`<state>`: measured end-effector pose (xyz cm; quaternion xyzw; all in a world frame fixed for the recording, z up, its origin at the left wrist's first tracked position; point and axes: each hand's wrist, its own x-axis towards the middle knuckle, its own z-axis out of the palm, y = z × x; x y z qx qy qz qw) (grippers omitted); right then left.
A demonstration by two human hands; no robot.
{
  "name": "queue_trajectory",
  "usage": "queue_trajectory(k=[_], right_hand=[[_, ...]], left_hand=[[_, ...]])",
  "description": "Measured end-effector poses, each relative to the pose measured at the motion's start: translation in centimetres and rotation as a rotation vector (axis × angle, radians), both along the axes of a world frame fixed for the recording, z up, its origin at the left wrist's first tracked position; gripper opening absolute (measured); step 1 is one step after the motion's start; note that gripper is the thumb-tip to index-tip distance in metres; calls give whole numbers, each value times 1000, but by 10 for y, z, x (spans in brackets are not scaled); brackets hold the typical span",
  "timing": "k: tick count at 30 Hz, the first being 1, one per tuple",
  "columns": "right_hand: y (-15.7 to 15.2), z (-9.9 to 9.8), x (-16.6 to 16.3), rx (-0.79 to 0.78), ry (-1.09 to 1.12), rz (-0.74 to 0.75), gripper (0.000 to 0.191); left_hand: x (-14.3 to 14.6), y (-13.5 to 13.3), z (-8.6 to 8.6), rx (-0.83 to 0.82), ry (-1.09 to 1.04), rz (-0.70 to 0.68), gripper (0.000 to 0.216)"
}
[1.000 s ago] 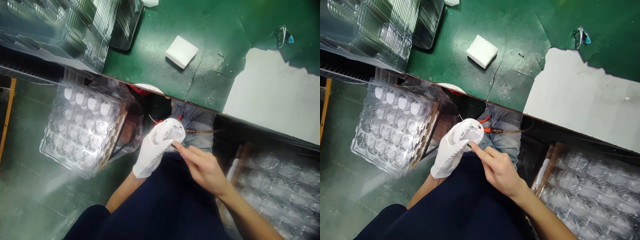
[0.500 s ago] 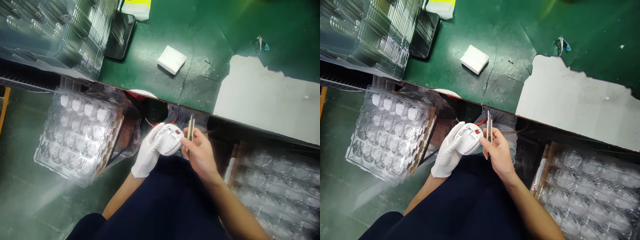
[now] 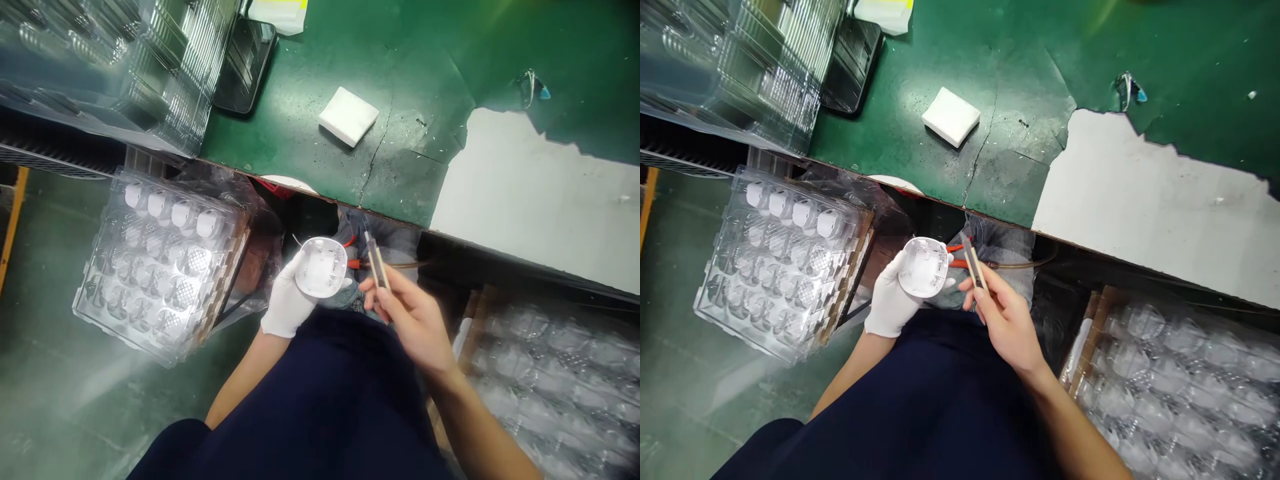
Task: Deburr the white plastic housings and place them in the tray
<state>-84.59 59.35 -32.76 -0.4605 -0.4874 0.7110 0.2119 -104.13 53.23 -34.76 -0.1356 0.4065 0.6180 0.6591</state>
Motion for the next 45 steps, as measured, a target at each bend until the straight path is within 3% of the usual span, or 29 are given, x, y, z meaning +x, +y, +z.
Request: queue_trajectory(k=[2, 5, 9, 14, 16, 21, 25, 30, 35, 38, 41, 45], right_hand=[[-3, 4, 6, -1, -37, 147, 30], [-8, 7, 7, 17, -109, 277, 31], [-9, 5, 2, 16, -140, 324, 35], [-12, 4, -1, 60, -154, 351, 36], [-19, 3, -2, 182, -189, 343, 35], [-41, 1, -4, 741, -325, 273, 31], [-41, 8, -5, 850, -370, 345, 31], [-30, 15, -2, 780, -359, 369, 30], [-15, 17, 1, 450, -281, 349, 28], [-6, 17, 3, 250, -262, 238, 24], [-4, 13, 4, 138, -220, 115, 32], [-7, 8, 5, 65, -103, 110, 37]], left_hand=[[-1, 4, 1, -47, 19, 36, 38], [5, 5, 1, 34, 175, 16, 43], [12, -3, -1, 114, 440, -29, 54], [14, -11, -5, 20, 692, -89, 48], [15, -12, -5, -1, 750, -108, 41], [16, -13, -3, -12, 771, -150, 39], [12, -14, -2, -17, 686, -187, 44], [8, -15, -4, 13, 667, -198, 46], [4, -7, 5, 80, 630, -175, 54], [3, 1, 18, 127, 411, -141, 51], [2, 6, 26, 105, 124, -107, 70], [0, 2, 22, 120, 49, -104, 79]])
